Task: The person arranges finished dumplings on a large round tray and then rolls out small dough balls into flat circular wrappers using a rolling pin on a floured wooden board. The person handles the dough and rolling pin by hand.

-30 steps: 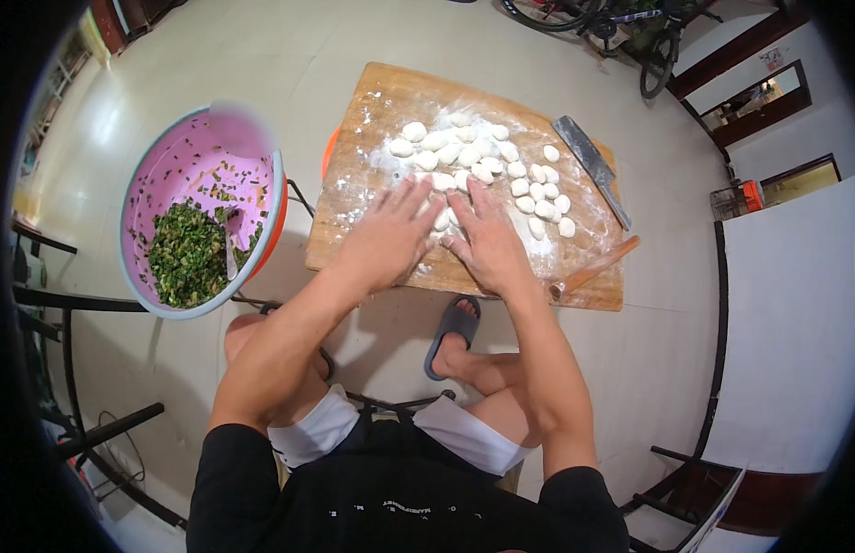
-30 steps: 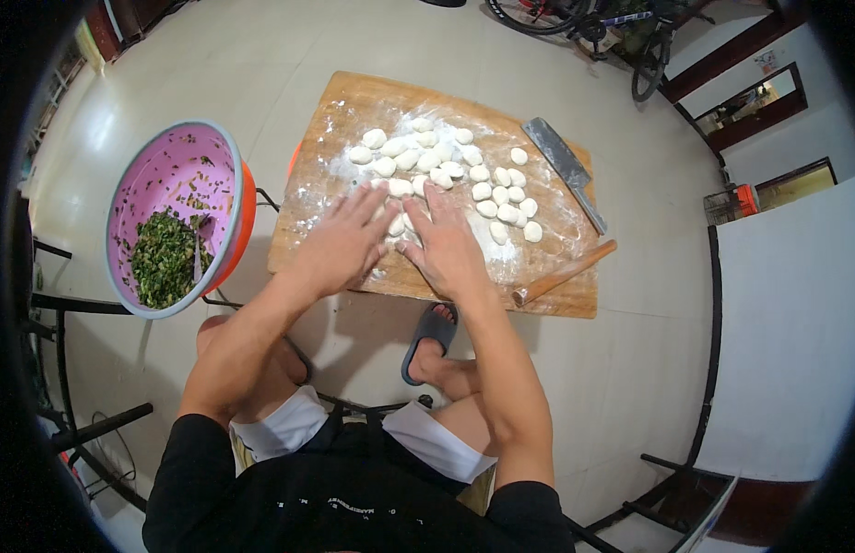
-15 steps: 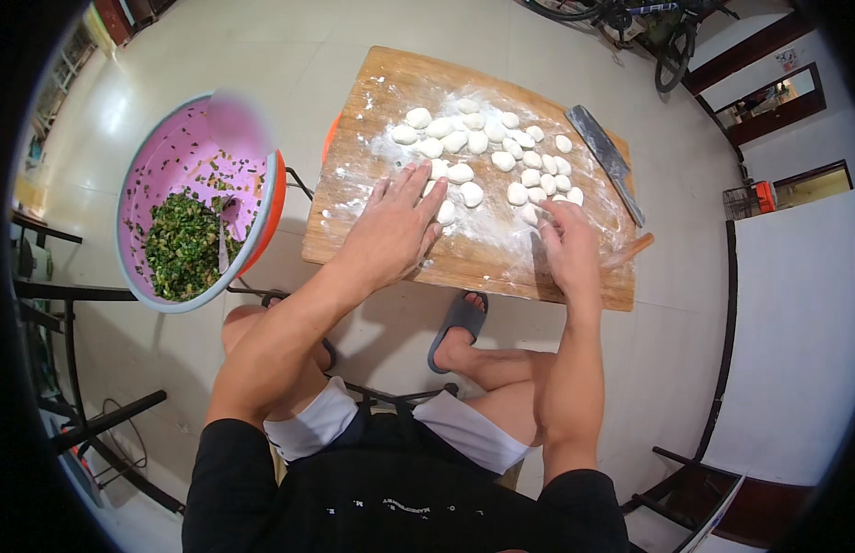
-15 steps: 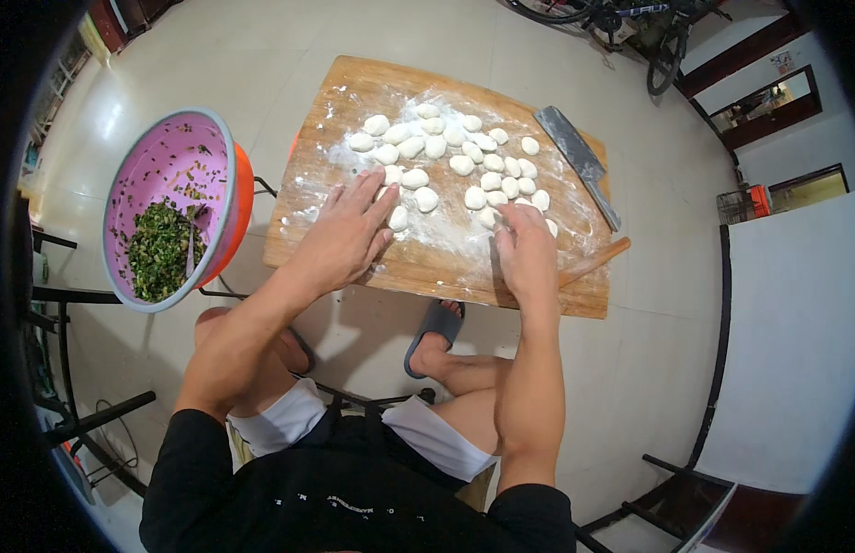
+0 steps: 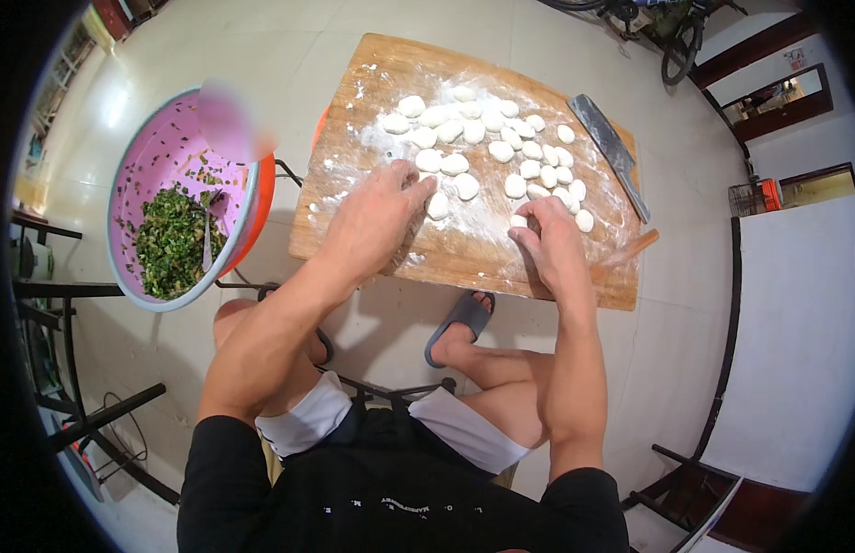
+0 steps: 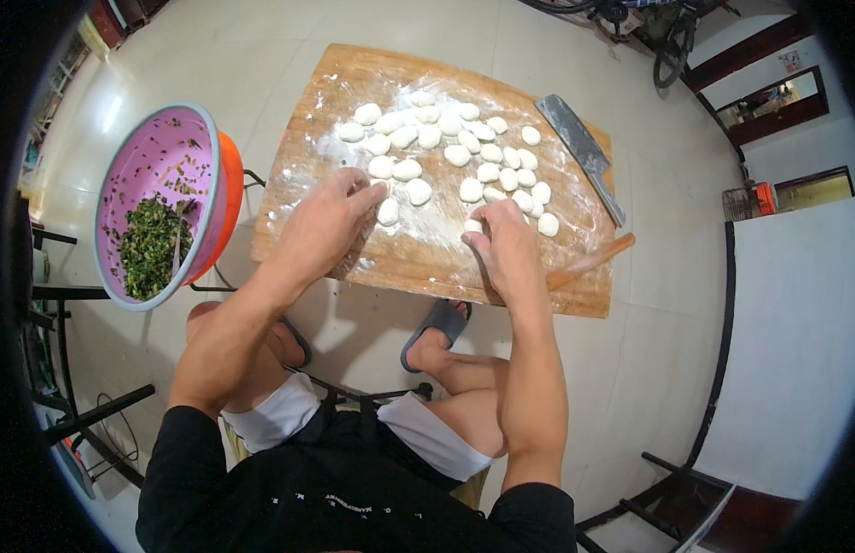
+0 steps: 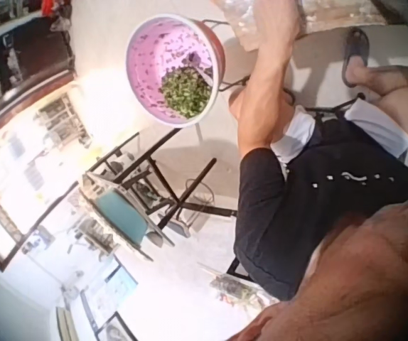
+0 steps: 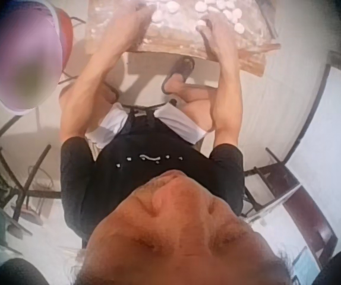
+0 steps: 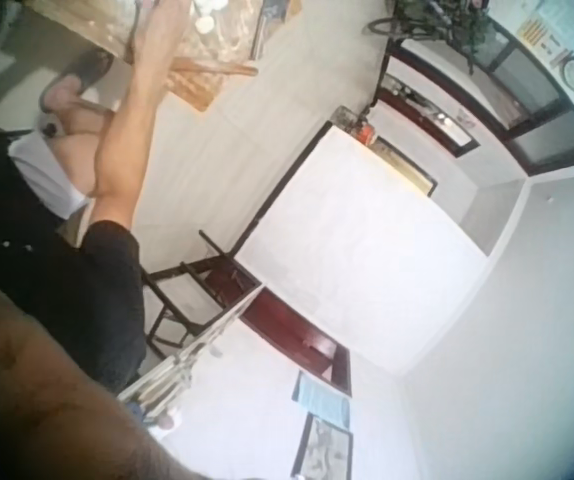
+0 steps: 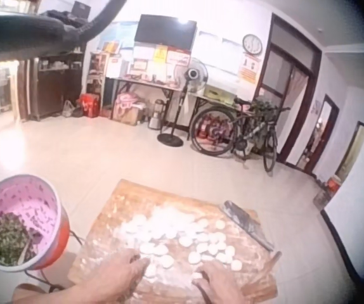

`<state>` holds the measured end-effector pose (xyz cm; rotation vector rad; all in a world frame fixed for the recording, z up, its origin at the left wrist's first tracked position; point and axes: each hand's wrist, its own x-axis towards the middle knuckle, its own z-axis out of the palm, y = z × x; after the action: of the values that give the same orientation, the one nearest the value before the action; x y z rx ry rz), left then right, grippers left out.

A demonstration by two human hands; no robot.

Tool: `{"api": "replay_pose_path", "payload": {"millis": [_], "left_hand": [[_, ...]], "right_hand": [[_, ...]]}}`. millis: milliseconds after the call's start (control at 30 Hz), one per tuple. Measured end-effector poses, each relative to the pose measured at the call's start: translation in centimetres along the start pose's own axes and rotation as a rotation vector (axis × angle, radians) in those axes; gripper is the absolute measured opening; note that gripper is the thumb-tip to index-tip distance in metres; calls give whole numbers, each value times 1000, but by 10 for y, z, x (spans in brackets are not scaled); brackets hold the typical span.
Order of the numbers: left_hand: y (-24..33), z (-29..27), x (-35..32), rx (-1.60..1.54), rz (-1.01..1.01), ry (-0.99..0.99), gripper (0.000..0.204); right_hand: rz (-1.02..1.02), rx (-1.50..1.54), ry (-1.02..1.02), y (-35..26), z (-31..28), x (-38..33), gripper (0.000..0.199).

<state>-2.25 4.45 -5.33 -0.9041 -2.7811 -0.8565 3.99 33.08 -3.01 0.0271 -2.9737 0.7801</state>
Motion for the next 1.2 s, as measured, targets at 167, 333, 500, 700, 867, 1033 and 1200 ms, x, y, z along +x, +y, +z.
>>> {"api": "replay_pose_path", "payload": {"millis": [167, 333, 500, 700, 867, 1033, 1200], "left_hand": [[3, 4, 1, -34, 73, 132, 42], [6, 2, -4, -89, 87, 121, 35], [4, 2, -7, -89, 112, 106, 37], [5, 1, -8, -95, 134, 110, 37], [9, -6, -10, -129, 129, 53, 37], [7, 0, -13, -137, 165, 95, 35], [10, 1, -14, -132, 218, 133, 33]], "right_hand": [[447, 738, 19, 1, 16, 4, 17], [451, 1078, 106, 3, 22, 2, 12], [71, 423, -70, 8, 13, -4, 14], [20, 297, -111, -10, 5, -4, 16], [282, 412, -170, -15, 14, -1, 18], [329, 336, -227, -21, 9, 4, 21], [-37, 292, -137, -14, 5, -4, 27]]}}
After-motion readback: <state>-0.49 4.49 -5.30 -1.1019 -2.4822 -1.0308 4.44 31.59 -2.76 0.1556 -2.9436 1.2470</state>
